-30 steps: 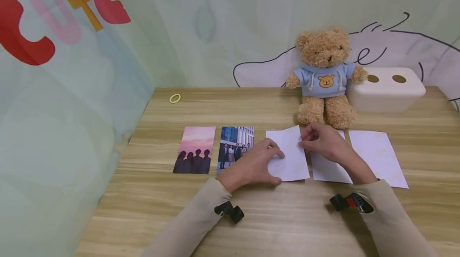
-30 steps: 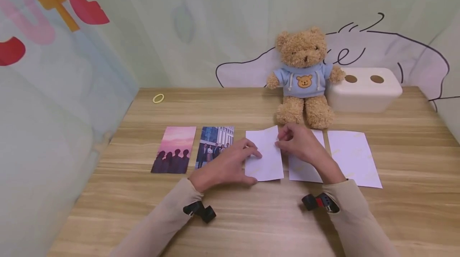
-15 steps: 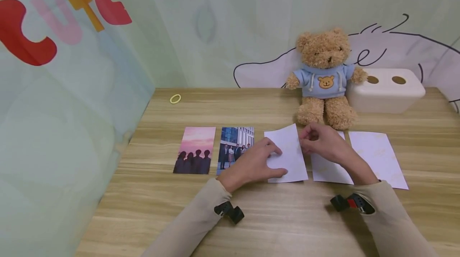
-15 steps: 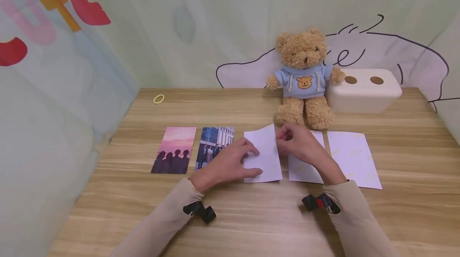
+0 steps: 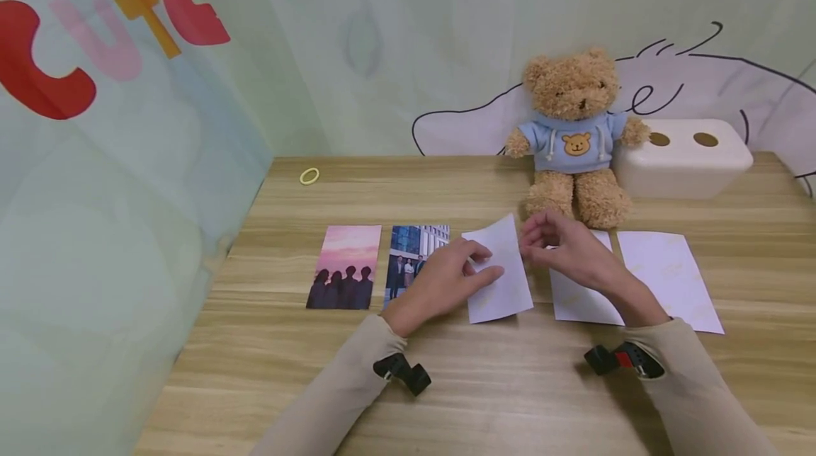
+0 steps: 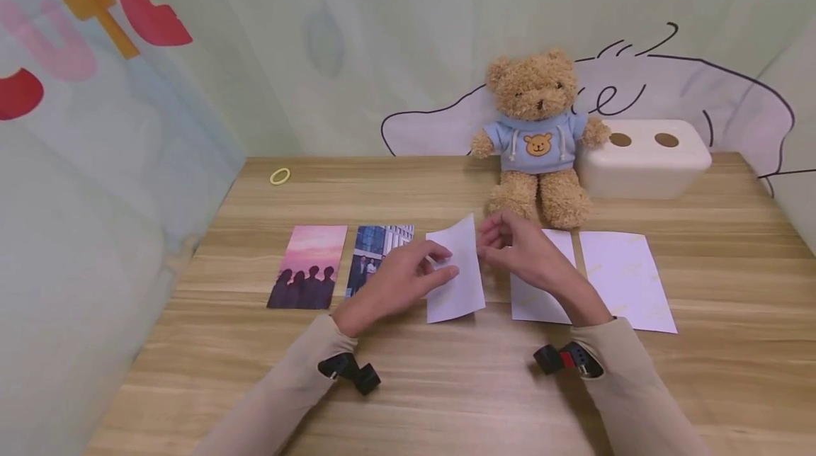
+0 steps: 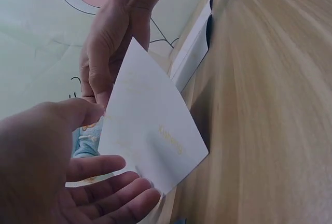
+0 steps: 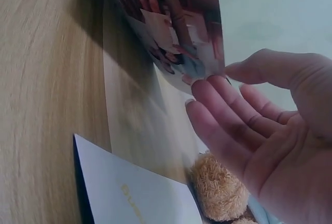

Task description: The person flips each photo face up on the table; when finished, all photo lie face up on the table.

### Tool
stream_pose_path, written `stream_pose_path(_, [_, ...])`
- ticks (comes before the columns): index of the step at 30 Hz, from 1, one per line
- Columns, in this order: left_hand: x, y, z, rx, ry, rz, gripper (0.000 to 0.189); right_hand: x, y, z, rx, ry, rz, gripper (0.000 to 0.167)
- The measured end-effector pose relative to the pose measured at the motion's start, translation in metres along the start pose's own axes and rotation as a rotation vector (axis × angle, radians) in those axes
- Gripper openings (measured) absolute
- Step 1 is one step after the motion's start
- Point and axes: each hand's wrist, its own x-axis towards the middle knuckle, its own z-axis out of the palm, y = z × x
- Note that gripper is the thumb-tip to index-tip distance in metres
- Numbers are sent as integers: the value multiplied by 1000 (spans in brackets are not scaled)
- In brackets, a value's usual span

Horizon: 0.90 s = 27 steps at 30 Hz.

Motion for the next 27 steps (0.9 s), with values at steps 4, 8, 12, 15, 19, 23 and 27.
stream_pose_path(4, [0, 2, -3, -26, 2, -28, 37, 1, 0, 1, 76, -7, 25, 37])
stream_pose_path(8, [0, 3, -5, -57, 5, -53, 37, 1, 3, 3, 151, -48, 9, 37])
stream_pose_path(12, [-1, 3, -7, -89, 4, -78, 38, 2, 6, 9, 186, -114, -4, 40])
stream_pose_path(15, [-1, 3, -8, -121, 5, -90, 39, 3, 8, 12, 204, -138, -12, 44])
stream_pose_path(19, [0, 4, -9, -230, 15, -108, 35, 3, 10, 15, 206, -143, -49, 50])
stream_pose_path(23, [0, 2, -9, -407, 36, -162, 32, 3, 11, 19, 200, -161, -97, 54])
stream_pose_path(27, [0, 1, -11, -599, 58, -211, 32, 5, 9, 25, 204, -173, -122, 59])
